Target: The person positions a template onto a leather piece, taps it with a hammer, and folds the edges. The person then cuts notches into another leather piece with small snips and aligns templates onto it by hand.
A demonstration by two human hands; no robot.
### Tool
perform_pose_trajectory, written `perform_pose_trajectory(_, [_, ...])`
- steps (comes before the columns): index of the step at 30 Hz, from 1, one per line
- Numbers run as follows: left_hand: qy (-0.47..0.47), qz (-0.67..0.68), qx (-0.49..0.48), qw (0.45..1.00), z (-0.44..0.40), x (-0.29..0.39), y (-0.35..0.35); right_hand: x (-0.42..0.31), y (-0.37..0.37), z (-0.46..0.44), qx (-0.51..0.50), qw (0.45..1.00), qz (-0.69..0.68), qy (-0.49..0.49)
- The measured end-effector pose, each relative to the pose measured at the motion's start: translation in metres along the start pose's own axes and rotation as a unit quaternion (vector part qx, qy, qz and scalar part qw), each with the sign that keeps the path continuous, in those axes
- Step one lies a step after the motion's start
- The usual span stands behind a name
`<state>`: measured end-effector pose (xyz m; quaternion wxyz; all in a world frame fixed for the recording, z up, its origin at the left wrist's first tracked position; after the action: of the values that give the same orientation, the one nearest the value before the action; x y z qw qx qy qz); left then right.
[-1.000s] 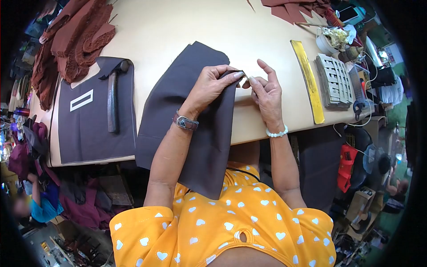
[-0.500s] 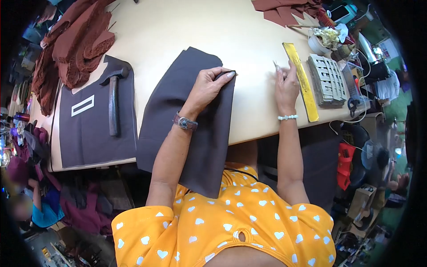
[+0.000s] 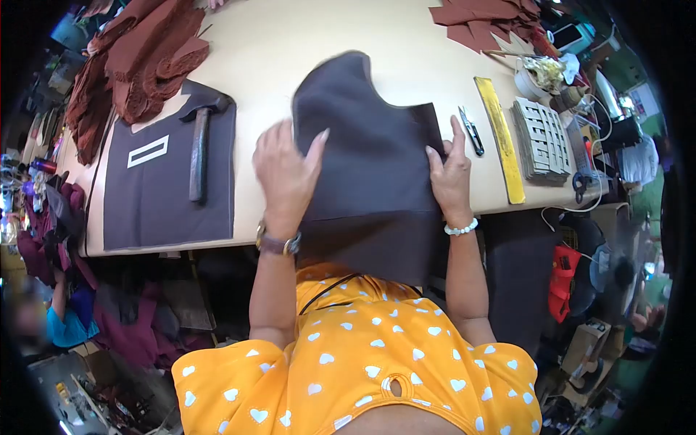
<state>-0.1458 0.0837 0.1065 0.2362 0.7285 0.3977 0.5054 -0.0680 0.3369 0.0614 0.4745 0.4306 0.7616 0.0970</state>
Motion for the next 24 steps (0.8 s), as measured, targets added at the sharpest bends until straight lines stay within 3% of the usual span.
perform_pose_trajectory(1, [0.001, -0.02, -0.002, 1.0, 0.012, -0.014, 0.0, 0.004, -0.001, 0.004, -0.034, 0.997, 0.054, -0.036])
perform_pose_trajectory(3, [0.002, -0.059, -0.002, 0.998, 0.029, -0.035, -0.004, -0.026, 0.001, 0.001, -0.009, 0.974, 0.207, 0.094])
perform_pose_trajectory(5, [0.052, 0.008, -0.084, 0.995, 0.034, -0.042, -0.017, -0.054, -0.002, -0.002, 0.007, 0.948, 0.283, 0.143])
perform_pose_trajectory(6, [0.012, 0.025, -0.047, 0.998, 0.036, -0.034, -0.014, -0.071, -0.007, -0.001, 0.014, 0.933, 0.32, 0.165])
perform_pose_trajectory(9, [0.096, 0.11, -0.087, 0.985, 0.031, -0.047, -0.023, -0.098, -0.039, 0.001, -0.012, 0.981, 0.072, 0.181])
perform_pose_trajectory(11, [0.204, 0.279, -0.181, 0.921, 0.033, -0.065, -0.036, -0.09, -0.072, 0.01, -0.046, 0.978, -0.199, 0.031])
perform_pose_trajectory(14, [0.322, 0.504, -0.259, 0.758, 0.044, -0.082, -0.052, -0.066, -0.11, 0.025, -0.026, 0.95, -0.307, -0.047])
perform_pose_trajectory(17, [0.367, 0.547, -0.265, 0.705, 0.049, -0.077, -0.052, -0.062, -0.109, 0.023, -0.009, 0.933, -0.346, -0.1])
perform_pose_trajectory(22, [0.315, 0.55, -0.283, 0.72, 0.053, -0.055, -0.064, -0.09, -0.099, 0.01, -0.056, 0.971, -0.226, -0.057])
perform_pose_trajectory(24, [0.308, 0.541, -0.295, 0.725, 0.054, -0.049, -0.062, -0.075, -0.116, 0.018, -0.062, 0.926, -0.353, -0.116])
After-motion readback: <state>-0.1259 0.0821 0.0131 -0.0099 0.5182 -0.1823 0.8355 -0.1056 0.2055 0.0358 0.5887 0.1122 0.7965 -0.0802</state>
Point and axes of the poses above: each hand's wrist, its own z-axis away from the middle knuckle, its own y-axis out of the back of the hand, x = y × z, the point moved 10 cm from there along -z, towards the middle knuckle, and after that the axes turned 15 degrees about y, right-handed, at the moved point
